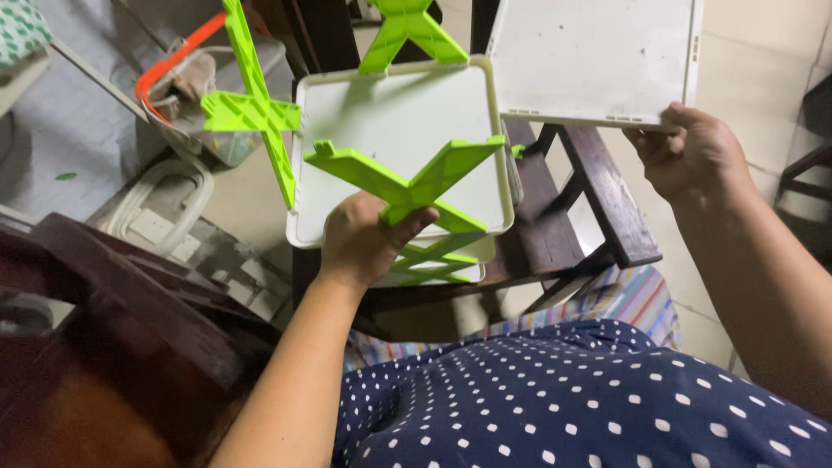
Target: The person assembles a small plastic rack by inserting green X-shaped supports into slots on white square trays. They repeatedly attach and detach the supports, stacking the trays and adjusting the supports to fit.
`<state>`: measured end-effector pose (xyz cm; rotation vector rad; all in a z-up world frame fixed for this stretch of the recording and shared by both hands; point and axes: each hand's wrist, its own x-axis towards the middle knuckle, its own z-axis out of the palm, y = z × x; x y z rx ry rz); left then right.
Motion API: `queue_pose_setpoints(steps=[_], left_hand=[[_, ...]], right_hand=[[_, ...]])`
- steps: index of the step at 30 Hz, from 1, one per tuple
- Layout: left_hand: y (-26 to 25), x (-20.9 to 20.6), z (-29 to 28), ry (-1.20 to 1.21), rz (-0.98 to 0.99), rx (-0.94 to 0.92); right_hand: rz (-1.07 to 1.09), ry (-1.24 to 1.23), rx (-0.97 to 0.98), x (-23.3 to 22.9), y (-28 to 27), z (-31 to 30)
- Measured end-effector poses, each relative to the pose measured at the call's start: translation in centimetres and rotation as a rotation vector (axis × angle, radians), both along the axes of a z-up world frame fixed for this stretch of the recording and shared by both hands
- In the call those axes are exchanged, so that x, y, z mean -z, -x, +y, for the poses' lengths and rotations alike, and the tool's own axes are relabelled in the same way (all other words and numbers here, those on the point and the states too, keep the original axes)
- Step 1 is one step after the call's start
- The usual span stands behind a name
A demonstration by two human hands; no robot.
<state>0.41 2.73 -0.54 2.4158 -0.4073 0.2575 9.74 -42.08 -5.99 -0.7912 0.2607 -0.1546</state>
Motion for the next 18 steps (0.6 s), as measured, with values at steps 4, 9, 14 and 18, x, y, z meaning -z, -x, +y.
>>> queue_pose_setpoints(steps=[4,9,14,18], left_hand=[[0.1,-1.2,0.2,-0.006,0.194,-0.082],[0.5,-1.5,0.9,0.225,0.151,-0.056],[0.3,0.0,2.3,0.306,0.061,-0.015],[-0.1,0.3,2.9,0.426,-0.100,-0.003]], right_hand=[[0.005,0.162,0.167,-3.2,0.5,0.0],[-0.158,0.263,0.216,-8.0,0.9,-0.2],[-0.136,0.072,0.147,-9.7,1.3,1.1],[-0.055,0.011,0.064,-9.5,0.9,2.9]])
